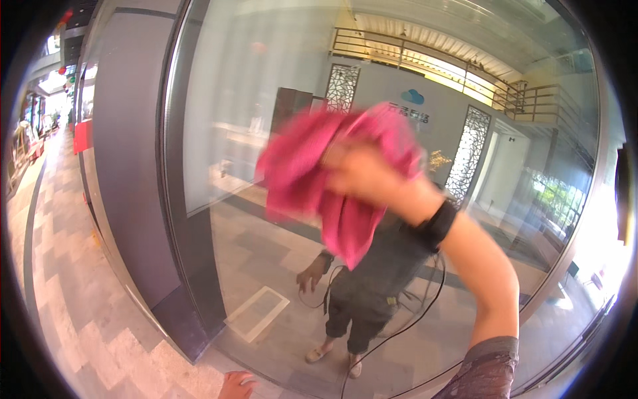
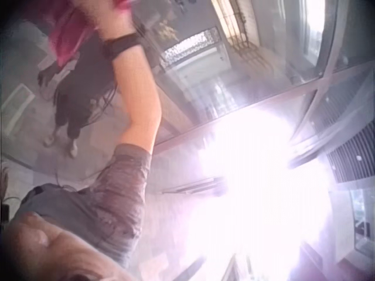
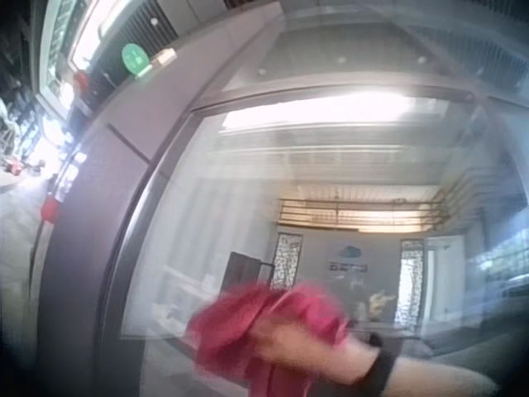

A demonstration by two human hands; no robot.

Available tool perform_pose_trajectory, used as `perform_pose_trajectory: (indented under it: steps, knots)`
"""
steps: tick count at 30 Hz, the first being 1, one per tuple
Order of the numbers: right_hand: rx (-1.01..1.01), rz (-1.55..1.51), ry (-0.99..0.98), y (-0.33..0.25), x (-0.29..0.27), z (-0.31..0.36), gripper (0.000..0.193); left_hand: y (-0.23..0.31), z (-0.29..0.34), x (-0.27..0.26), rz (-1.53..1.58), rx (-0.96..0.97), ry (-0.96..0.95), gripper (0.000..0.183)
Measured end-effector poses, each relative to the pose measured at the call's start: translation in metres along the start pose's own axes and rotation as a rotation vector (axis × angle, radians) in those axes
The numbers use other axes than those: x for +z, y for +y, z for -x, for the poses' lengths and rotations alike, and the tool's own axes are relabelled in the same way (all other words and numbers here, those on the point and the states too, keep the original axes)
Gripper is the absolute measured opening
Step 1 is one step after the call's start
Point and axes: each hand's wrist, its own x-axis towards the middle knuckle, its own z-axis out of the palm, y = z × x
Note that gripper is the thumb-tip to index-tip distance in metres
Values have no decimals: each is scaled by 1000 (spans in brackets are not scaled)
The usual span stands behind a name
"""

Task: Cleaning a glass door with a cloth.

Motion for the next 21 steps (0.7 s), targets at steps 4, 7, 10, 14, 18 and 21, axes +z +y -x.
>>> perform_pose_trajectory:
  steps: [4,7,10,14,18,21]
  knots:
    - [582,937,618,58,-107,-25,46,-21,37,-9,-55,-174,28,23]
    - [727,1265,708,59,-97,-43,42,-14,39,-18,-88,-218,46,24]
    - [639,775,160,10,-45,-68,37,-12,38,-18,-110,-160,119,24]
    - [213,41,-193,-87,23,-50,46,-6,16,-15,-106,-131,85,24]
    - [-194,217,-189,-97,54,8,46,-7,-7,-3,-127,-19,54,24]
    - [-92,342,-166,-84,12,3,45,-6,-1,-6,-124,-19,62,24]
